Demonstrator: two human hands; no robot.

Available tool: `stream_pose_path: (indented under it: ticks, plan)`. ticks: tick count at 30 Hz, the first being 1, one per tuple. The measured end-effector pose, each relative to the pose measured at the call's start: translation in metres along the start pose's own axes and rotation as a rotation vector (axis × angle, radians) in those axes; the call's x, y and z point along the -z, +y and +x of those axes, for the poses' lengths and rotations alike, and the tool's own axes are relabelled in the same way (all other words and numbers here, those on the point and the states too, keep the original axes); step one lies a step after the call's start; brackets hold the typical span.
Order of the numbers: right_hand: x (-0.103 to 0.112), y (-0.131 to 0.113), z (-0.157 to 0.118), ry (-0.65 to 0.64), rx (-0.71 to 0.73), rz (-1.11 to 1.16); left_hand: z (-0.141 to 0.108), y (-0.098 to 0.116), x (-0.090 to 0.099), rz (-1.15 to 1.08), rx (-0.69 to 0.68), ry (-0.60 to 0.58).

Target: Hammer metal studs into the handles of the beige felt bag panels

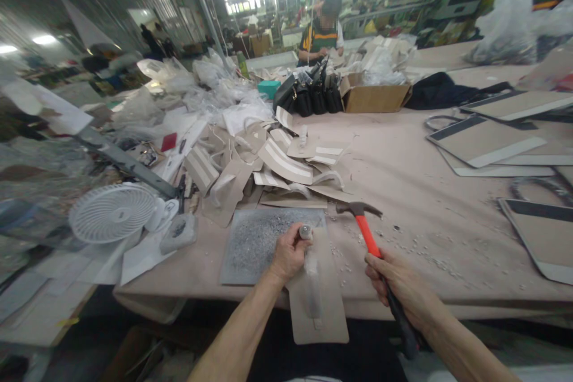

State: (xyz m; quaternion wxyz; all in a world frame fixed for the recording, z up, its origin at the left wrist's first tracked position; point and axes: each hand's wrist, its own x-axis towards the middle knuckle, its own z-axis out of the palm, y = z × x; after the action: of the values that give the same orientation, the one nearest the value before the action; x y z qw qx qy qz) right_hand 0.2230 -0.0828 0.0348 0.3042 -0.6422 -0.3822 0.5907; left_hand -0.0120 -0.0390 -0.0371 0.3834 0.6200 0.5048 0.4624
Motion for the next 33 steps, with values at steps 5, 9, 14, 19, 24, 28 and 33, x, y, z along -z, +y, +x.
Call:
stream_pose_path:
  ticks: [5,9,14,19,24,28,33]
  plan:
    - [-0.006,-0.022,-0.023,0.255,0.690,-0.541,-0.002,-0.003,0.001,0.044,-0.008,-0.013]
    - [-0.001,-0.025,-0.023,0.211,0.931,-0.966,-0.002,-0.004,0.000,0.079,-0.005,-0.019]
    - [0.002,-0.078,-0.052,0.398,1.054,-0.909,-0.001,-0.005,0.000,0.075,-0.015,-0.041]
    - [-0.010,-0.070,-0.058,0.697,1.104,-0.813,0.000,-0.008,0.000,0.052,-0.005,-0.035]
    - [-0.002,-0.009,-0.019,0.204,0.851,-1.123,0.000,-0.006,-0.001,0.049,0.009,-0.024]
    - [0.020,0.009,-0.005,0.186,0.589,-1.153,-0.001,-0.004,0.000,0.023,0.011,-0.024]
    - [0.035,0.033,0.018,0.243,0.381,-1.267,0.001,-0.005,0.001,-0.018,0.037,-0.026]
